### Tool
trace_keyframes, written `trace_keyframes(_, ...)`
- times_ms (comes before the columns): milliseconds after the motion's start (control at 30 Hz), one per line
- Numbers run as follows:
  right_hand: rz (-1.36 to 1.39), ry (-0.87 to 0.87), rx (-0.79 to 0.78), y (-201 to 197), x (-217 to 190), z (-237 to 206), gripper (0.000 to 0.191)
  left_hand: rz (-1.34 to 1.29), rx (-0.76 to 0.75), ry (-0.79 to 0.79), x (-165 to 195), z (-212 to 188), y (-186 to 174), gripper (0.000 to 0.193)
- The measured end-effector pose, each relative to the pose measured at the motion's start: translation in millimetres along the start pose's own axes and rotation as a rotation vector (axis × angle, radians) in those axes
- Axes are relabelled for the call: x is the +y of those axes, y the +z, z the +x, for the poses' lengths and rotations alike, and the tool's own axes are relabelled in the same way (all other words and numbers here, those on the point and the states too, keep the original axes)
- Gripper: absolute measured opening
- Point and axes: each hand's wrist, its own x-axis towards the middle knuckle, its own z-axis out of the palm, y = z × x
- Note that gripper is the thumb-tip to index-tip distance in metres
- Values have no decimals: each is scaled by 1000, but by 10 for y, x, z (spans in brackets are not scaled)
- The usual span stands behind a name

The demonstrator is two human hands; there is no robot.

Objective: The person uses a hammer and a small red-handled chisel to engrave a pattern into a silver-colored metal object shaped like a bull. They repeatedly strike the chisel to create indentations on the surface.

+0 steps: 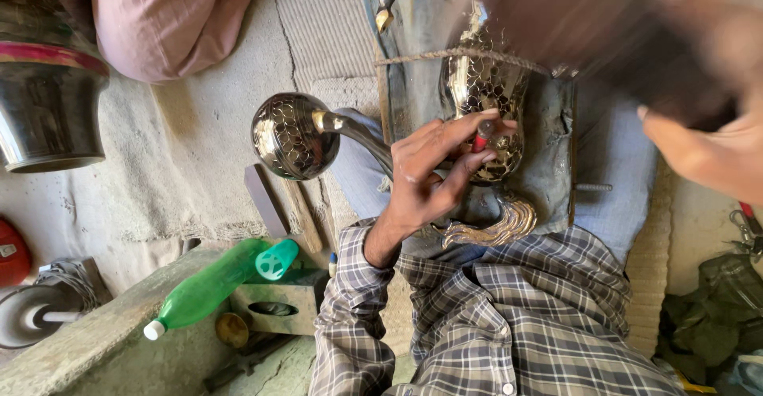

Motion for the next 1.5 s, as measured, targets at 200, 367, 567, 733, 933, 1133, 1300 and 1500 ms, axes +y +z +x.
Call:
trace_keyframes(200, 43, 19, 28, 68, 51, -66, 83, -2, -17, -13, -13, 20, -1, 43)
trace_keyframes(367, 54, -21, 10, 115, 82, -88, 83, -18, -9, 8, -16, 10, -5, 34)
trace_keyframes(567, 98, 34, -16, 39, 7, -56, 86, 49, 17, 5, -109, -24, 60, 30)
trace_keyframes(733, 13, 65, -77, 98, 76, -120, 85, 67, 41, 43, -114, -26, 69, 33)
trace_keyframes(933, -336, 60, -216, 145, 185, -210, 84, -9, -1, 24, -63, 11, 55, 34)
trace_keyframes(1133, -66, 83, -7, 95, 65, -192, 83, 27, 10, 42, -40, 57, 62, 38)
trace_keyframes(1300, -276, 18, -117, 153, 237, -270, 75, 9, -25, 7, -63, 54, 63, 40)
trace_keyframes(1500, 139, 16, 193, 215, 285, -399, 72, 59, -22, -14, -134, 60, 120, 45)
